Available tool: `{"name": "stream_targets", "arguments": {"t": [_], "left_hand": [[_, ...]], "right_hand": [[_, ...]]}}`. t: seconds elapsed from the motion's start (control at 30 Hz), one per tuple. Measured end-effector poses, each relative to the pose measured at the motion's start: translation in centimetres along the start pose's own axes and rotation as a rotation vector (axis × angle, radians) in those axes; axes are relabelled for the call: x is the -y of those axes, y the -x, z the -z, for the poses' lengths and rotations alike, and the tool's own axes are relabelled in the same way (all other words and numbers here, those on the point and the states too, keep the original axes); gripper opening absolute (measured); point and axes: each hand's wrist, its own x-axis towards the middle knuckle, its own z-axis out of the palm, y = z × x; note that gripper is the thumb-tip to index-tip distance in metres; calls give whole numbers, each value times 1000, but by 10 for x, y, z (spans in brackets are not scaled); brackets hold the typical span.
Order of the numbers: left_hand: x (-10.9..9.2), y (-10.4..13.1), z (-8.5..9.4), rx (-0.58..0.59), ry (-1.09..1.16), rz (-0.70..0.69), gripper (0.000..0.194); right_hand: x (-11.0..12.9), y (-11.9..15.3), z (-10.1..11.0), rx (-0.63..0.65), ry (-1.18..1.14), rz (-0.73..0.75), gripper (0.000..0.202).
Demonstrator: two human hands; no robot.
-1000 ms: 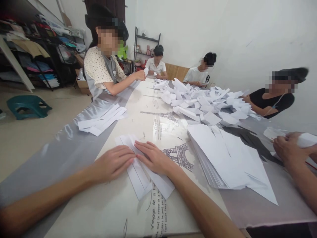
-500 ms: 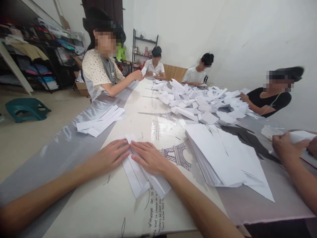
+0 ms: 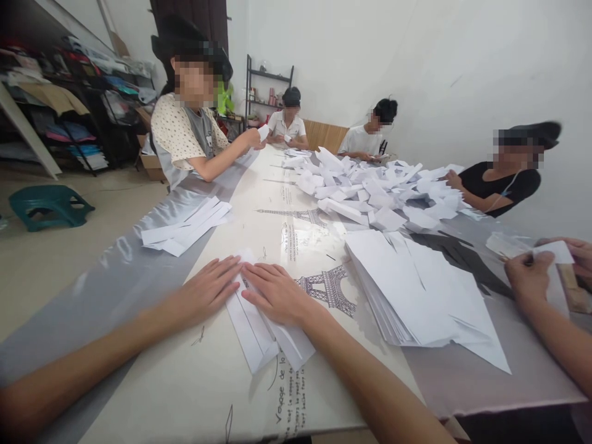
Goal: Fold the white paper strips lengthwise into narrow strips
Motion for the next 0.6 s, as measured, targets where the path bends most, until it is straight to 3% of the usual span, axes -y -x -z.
{"name": "stream_targets", "arguments": {"t": [0.6], "left_hand": [[8, -7, 16, 145, -35, -17, 55]], "right_hand": [[1, 0, 1, -12, -13, 12, 55]]}}
